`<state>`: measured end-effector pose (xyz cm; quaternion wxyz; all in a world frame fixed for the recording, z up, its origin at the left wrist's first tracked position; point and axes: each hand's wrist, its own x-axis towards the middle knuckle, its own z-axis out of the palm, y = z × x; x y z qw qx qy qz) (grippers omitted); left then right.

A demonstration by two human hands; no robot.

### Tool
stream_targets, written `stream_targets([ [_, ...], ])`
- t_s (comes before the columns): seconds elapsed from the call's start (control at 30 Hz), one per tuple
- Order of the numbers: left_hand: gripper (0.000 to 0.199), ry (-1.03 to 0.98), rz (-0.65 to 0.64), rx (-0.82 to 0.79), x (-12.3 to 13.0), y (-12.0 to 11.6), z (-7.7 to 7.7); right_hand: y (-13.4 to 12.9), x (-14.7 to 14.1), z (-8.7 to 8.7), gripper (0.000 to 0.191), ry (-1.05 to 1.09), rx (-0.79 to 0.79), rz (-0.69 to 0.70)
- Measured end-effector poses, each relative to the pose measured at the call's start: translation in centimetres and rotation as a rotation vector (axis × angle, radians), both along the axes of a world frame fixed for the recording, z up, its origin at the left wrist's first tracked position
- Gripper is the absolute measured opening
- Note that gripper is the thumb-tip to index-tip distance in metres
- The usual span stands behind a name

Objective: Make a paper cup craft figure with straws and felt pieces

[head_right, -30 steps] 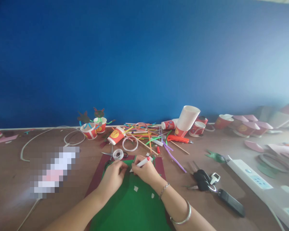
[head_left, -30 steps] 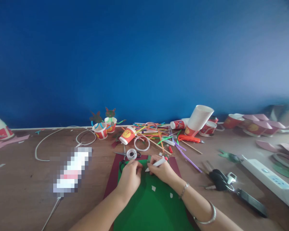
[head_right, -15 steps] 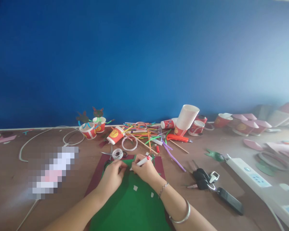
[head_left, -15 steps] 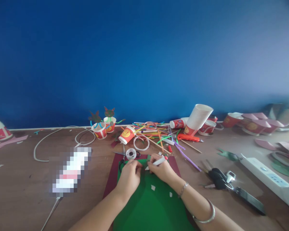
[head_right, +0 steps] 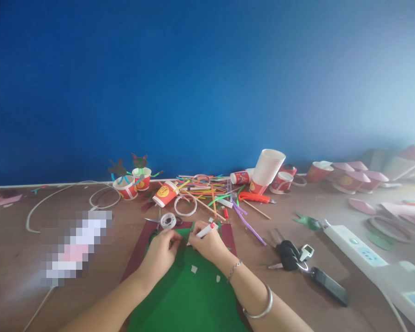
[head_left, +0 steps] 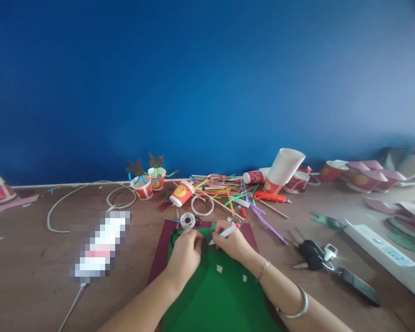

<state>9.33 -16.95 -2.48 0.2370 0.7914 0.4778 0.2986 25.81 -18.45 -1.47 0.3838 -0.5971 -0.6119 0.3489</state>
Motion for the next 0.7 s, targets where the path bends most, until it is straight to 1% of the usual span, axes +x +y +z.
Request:
stream_targets([
  [0.4, 0.018, 0.002, 0.000, -0.002, -0.01, -0.04, 0.15, -0.10, -0.06, 0.14, 0.019, -0.011, 0.025, 0.031],
  [0.7, 0.018, -0.003, -0.001, -0.019, 0.03, -0.07, 0.27, -0.08, 0.03, 0.00, 0.016, 0.029, -0.001, 0.057],
])
